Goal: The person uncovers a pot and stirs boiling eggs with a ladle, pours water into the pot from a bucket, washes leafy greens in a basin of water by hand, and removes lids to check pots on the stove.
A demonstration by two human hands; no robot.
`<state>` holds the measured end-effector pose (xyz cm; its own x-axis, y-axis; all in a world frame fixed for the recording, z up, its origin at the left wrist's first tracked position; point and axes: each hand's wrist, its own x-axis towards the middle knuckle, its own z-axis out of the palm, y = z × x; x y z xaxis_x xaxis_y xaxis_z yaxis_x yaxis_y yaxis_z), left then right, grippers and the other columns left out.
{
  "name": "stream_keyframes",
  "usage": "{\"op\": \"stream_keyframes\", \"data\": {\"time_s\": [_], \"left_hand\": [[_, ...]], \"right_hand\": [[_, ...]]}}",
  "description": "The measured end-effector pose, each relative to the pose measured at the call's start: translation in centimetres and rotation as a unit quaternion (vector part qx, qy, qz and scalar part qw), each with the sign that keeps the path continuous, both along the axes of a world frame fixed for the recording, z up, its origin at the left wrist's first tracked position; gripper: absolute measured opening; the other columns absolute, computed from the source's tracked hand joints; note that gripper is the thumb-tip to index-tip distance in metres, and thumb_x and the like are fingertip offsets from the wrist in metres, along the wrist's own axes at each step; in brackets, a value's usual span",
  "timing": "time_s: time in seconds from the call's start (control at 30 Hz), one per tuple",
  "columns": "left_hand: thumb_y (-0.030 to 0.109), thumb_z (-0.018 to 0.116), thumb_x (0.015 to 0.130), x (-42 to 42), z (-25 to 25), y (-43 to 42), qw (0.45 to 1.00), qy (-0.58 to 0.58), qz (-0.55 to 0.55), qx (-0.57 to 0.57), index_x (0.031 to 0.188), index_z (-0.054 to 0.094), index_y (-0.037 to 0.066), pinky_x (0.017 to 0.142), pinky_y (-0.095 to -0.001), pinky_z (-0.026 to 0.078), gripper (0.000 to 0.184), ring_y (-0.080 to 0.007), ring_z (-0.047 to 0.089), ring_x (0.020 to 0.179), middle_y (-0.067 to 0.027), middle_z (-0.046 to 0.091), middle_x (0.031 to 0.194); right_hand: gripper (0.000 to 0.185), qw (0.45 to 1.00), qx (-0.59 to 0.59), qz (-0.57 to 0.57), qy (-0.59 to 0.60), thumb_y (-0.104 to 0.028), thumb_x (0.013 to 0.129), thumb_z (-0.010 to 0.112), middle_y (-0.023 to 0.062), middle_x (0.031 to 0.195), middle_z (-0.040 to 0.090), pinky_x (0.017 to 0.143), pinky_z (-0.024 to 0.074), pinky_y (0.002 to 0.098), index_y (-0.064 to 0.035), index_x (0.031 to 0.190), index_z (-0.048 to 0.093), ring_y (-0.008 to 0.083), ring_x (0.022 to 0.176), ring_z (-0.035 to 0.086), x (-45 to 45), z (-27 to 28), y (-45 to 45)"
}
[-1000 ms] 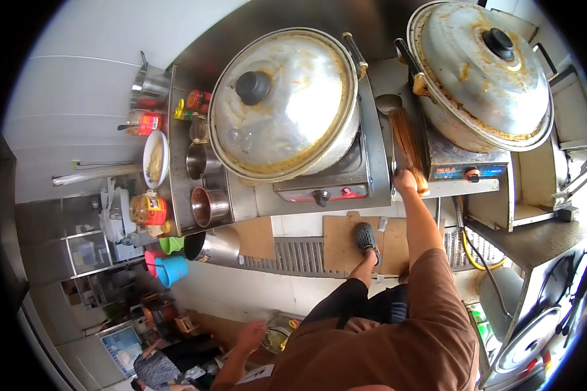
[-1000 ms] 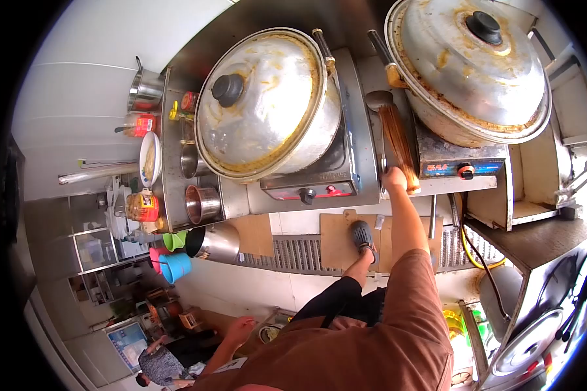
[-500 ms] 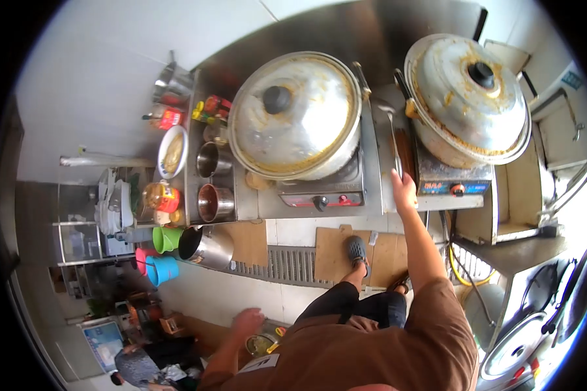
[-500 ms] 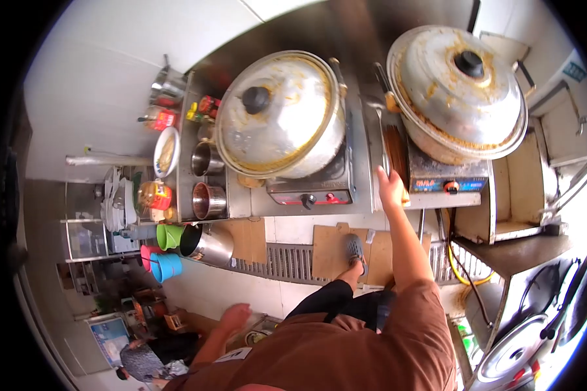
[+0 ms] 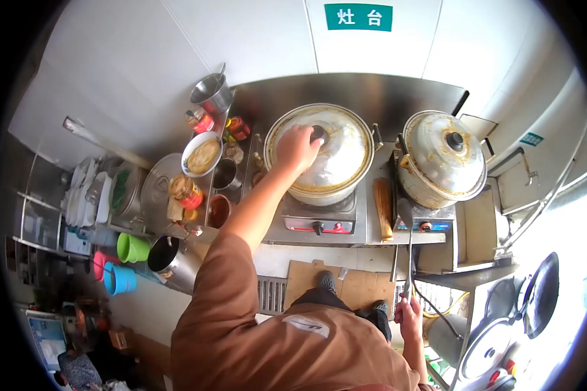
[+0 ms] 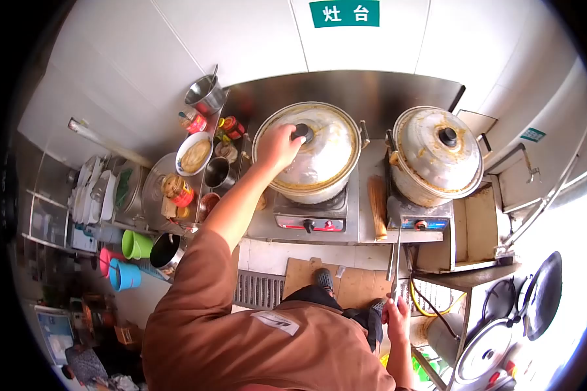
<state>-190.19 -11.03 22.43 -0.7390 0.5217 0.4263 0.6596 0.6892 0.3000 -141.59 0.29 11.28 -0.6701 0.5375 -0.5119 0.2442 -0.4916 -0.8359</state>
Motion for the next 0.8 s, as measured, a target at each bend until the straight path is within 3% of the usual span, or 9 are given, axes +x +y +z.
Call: {"op": "stream_keyframes", "data": {"time_s": [0.03,0.13,0.27,0.47,0.53,0.67,0.7,0.77,0.8], "left_hand": [[0.030,0.065,0.076,-1.1,0.4,0.7,1.000,0.000,-0.009,0.004,0.091,0.063,0.005,0.072,-0.0396,0.047,0.029,-0.0309,0.059,0.083,-0.0120,0.061,0.084],[0.045,0.064,0.073,-2.7,1.7,2.7,0.972,-0.092,0.068,-0.206,0.091,0.066,0.008,0.073,-0.0377,0.050,0.041,-0.0267,0.062,0.089,-0.0105,0.065,0.092],[0.047,0.064,0.073,-3.3,1.8,3.6,0.958,-0.135,0.047,-0.247,0.095,0.066,0.004,0.073,-0.0403,0.050,0.049,-0.0298,0.062,0.090,-0.0148,0.065,0.095],[0.038,0.063,0.066,-3.5,1.1,4.6,0.952,-0.154,0.091,-0.250,0.086,0.069,0.006,0.070,-0.0354,0.050,0.038,-0.0264,0.063,0.088,-0.0134,0.066,0.090],[0.035,0.061,0.062,-3.3,1.1,4.8,0.955,-0.171,0.104,-0.218,0.084,0.068,0.004,0.071,-0.0351,0.050,0.039,-0.0281,0.063,0.086,-0.0155,0.066,0.087],[0.041,0.060,0.062,-3.7,3.2,3.2,0.967,-0.193,0.134,-0.099,0.081,0.066,-0.003,0.069,-0.0358,0.050,0.048,-0.0309,0.064,0.078,-0.0216,0.064,0.081],[0.041,0.061,0.062,-4.8,3.6,2.4,0.961,-0.228,0.138,-0.078,0.076,0.066,-0.004,0.065,-0.0359,0.048,0.047,-0.0294,0.064,0.071,-0.0217,0.064,0.075],[0.039,0.059,0.063,-6.2,4.8,0.2,0.958,-0.253,0.126,-0.046,0.079,0.065,-0.006,0.070,-0.0378,0.048,0.048,-0.0329,0.064,0.077,-0.0249,0.063,0.078],[0.038,0.062,0.065,-6.8,5.3,-0.9,0.931,-0.327,0.132,0.089,0.073,0.063,-0.002,0.056,-0.0357,0.042,0.041,-0.0246,0.057,0.061,-0.0172,0.061,0.069]], "right_hand": [[0.026,0.999,0.031,0.020,-0.034,-0.019,0.085,0.054,-0.0003,0.061,0.047,0.040,0.0313,0.0205,-0.0013,0.104,0.054,0.0064,0.044,0.040,0.8,1.2,-0.5],[0.017,0.964,0.210,-0.016,-0.164,-0.012,0.081,0.055,-0.0021,0.066,0.049,0.053,0.0347,0.0220,-0.0002,0.092,0.058,0.0051,0.060,0.042,2.2,1.1,-2.1],[0.011,0.956,0.220,-0.029,-0.190,-0.011,0.080,0.055,-0.0034,0.066,0.047,0.052,0.0336,0.0218,-0.0014,0.087,0.055,0.0045,0.060,0.040,2.7,1.1,-2.6],[0.012,0.969,0.208,-0.017,-0.132,-0.010,0.080,0.057,-0.0024,0.066,0.047,0.053,0.0347,0.0237,-0.0002,0.087,0.055,0.0061,0.061,0.040,3.5,-0.4,-0.7],[0.016,0.959,0.251,0.011,-0.133,-0.011,0.080,0.059,0.0010,0.069,0.051,0.056,0.0383,0.0256,0.0019,0.088,0.055,0.0082,0.063,0.044,2.9,0.1,0.3],[0.042,0.963,0.254,-0.039,-0.086,-0.009,0.080,0.060,0.0050,0.081,0.057,0.061,0.0419,0.0240,0.0039,0.117,0.044,0.0092,0.069,0.050,2.6,0.3,1.3],[0.040,0.968,0.232,-0.027,-0.088,-0.008,0.081,0.058,0.0050,0.082,0.057,0.062,0.0421,0.0234,0.0034,0.117,0.044,0.0090,0.071,0.051,2.7,0.4,1.8],[0.039,0.975,0.209,-0.022,-0.070,-0.007,0.082,0.056,0.0054,0.083,0.058,0.063,0.0424,0.0236,0.0027,0.117,0.044,0.0095,0.072,0.052,3.2,-1.0,2.9],[0.042,0.982,0.177,-0.001,-0.064,-0.006,0.083,0.057,0.0091,0.091,0.060,0.070,0.0443,0.0233,0.0031,0.121,0.041,0.0108,0.079,0.054,3.1,0.1,3.6]]}}
